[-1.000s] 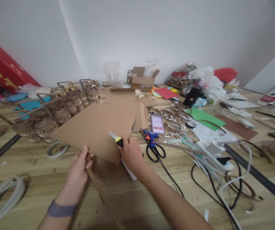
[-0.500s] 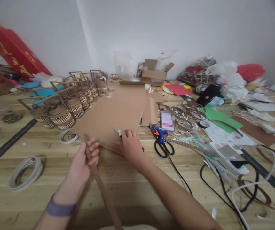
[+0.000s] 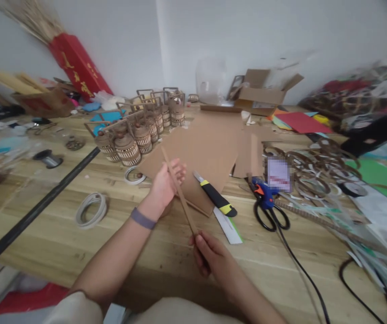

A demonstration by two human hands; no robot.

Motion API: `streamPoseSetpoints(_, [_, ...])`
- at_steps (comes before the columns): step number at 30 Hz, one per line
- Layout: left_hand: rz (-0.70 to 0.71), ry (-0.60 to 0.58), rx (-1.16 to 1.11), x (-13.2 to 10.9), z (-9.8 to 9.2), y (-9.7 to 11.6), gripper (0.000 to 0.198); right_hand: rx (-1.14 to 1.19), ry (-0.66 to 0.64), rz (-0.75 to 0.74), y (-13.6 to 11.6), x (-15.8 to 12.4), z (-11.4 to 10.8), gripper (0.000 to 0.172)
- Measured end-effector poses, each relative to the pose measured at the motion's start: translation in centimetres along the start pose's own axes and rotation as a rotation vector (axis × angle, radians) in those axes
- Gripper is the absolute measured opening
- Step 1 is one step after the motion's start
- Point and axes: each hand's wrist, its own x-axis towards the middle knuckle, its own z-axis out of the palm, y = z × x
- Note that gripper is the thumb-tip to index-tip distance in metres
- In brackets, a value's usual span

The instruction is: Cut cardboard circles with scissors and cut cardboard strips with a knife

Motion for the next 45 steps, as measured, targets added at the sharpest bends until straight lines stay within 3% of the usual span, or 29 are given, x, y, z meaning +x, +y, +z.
streamPoseSetpoints(5, [-0.227,-0.023,-0.025,-3.8,-0.4,-2.7,0.034,0.098,0.102,0.014,0.4,0.5,0.2,0.075])
streamPoseSetpoints(9, [-0.295,-0.002,-0.015,-7.1,-1.0,-5.3,0.020,0.167,0.155,0.015,0.8,1.0,0.6,0.070])
streamPoseSetpoints(12, [-0.309,-0.005,-0.022,-8.2,-1.5,-6.0,0.014,0.213,0.155,0.029,0.8,0.8,0.7,0.067])
streamPoseSetpoints(19, [-0.334,-0.097,-0.056,-8.1,-2.3,-5.5,0.020,0.464,0.030,0.105,-0.5,-0.1,0.7,0.055])
streamPoseSetpoints(25, [-0.351,-0.213,-0.062,-8.5,-2.1,-5.6,0.036,0.384,-0.025,-0.030,-0.7,-0.2,0.3,0.043])
streamPoseSetpoints(45, [-0.430,-0.272,0.054,-9.2,-1.9,-6.0,0.057,0.326,-0.054,-0.145,-1.1,-0.2,-0.3,0.035])
